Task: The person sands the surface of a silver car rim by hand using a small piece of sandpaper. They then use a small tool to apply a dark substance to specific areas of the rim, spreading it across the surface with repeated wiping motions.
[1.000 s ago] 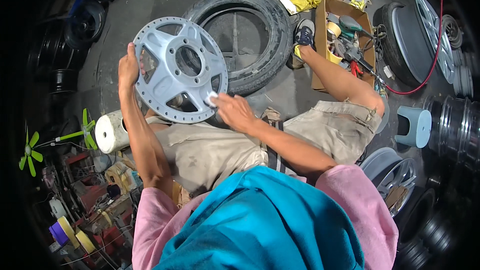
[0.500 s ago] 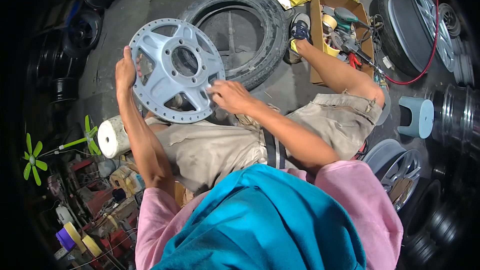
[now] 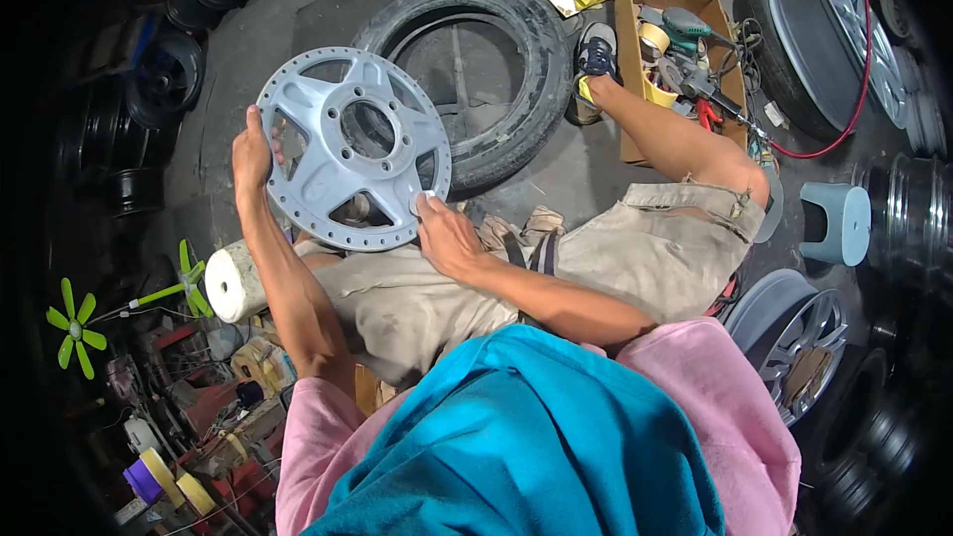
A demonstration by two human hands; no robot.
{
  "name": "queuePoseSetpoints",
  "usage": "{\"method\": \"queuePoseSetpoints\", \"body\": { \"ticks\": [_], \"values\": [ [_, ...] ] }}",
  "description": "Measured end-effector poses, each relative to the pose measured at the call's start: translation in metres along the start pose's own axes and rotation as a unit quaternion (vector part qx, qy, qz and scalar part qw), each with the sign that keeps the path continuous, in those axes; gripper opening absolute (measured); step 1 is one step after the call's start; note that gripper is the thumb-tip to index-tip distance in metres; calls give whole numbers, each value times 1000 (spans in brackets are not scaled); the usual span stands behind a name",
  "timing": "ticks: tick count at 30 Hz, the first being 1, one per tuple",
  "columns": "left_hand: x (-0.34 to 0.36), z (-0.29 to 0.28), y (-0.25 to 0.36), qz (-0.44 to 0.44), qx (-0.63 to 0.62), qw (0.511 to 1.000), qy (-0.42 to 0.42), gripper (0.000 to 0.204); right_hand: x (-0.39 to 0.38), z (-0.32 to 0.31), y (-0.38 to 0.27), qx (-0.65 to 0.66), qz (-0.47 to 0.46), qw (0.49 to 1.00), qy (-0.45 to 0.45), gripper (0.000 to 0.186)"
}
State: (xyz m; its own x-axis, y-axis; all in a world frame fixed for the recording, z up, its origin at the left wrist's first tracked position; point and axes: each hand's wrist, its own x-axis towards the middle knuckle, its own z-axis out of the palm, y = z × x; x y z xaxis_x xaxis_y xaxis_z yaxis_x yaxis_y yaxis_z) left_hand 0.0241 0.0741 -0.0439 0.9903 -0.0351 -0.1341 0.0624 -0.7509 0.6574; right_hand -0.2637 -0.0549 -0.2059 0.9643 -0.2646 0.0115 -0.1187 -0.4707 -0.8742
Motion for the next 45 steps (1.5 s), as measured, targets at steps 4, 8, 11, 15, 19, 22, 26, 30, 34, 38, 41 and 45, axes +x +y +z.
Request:
{"method": "queuePoseSetpoints", "body": {
  "ticks": [4, 8, 11, 15, 19, 22, 26, 30, 34, 38, 41, 45],
  "values": [
    [-6, 9, 12, 9, -3, 1000, 0, 79, 47, 8, 8, 2, 34, 998, 62, 46],
    [0, -4, -3, 0, -5, 1000, 10, 79, -4, 2, 3, 7, -13, 999, -42, 49],
    [-10, -10, 7, -6, 4, 1000, 14, 79, -2, 5, 3, 18, -27, 999, -14, 51],
    [-8, 6, 14, 27, -17, 999, -4, 78, 63, 16, 33, -33, 6, 997, 68, 48],
    [-4, -2, 0, -12, -7, 1000, 5, 80, 72, 11, 63, -48, -16, 997, 58, 46],
    [-8, -7, -3, -6, 15, 1000, 13, 82, 76, 5, 82, -54, -24, 998, 37, 51],
    [-11, 0, 9, 3, 10, 1000, 11, 79, 95, 11, 101, -29, 45, 994, 100, 39],
    [-13, 6, 13, -7, 4, 1000, 13, 76, 105, 19, 104, 191, 63, 976, 82, 27],
    [-20, -18, 10, -3, 12, 999, 31, 76, 127, -16, 94, 361, 246, 897, -71, 29],
    [-14, 13, 25, 8, 5, 1000, 4, 77, 147, 5, 120, 137, 165, 976, 25, 32],
    [-14, -10, 7, 8, 45, 999, 21, 81, 164, -11, 80, 380, 277, 878, -96, 26],
    [-22, -7, 19, 9, 36, 999, 28, 82, 158, -48, 112, 467, 336, 809, -124, 23]
  ]
}}
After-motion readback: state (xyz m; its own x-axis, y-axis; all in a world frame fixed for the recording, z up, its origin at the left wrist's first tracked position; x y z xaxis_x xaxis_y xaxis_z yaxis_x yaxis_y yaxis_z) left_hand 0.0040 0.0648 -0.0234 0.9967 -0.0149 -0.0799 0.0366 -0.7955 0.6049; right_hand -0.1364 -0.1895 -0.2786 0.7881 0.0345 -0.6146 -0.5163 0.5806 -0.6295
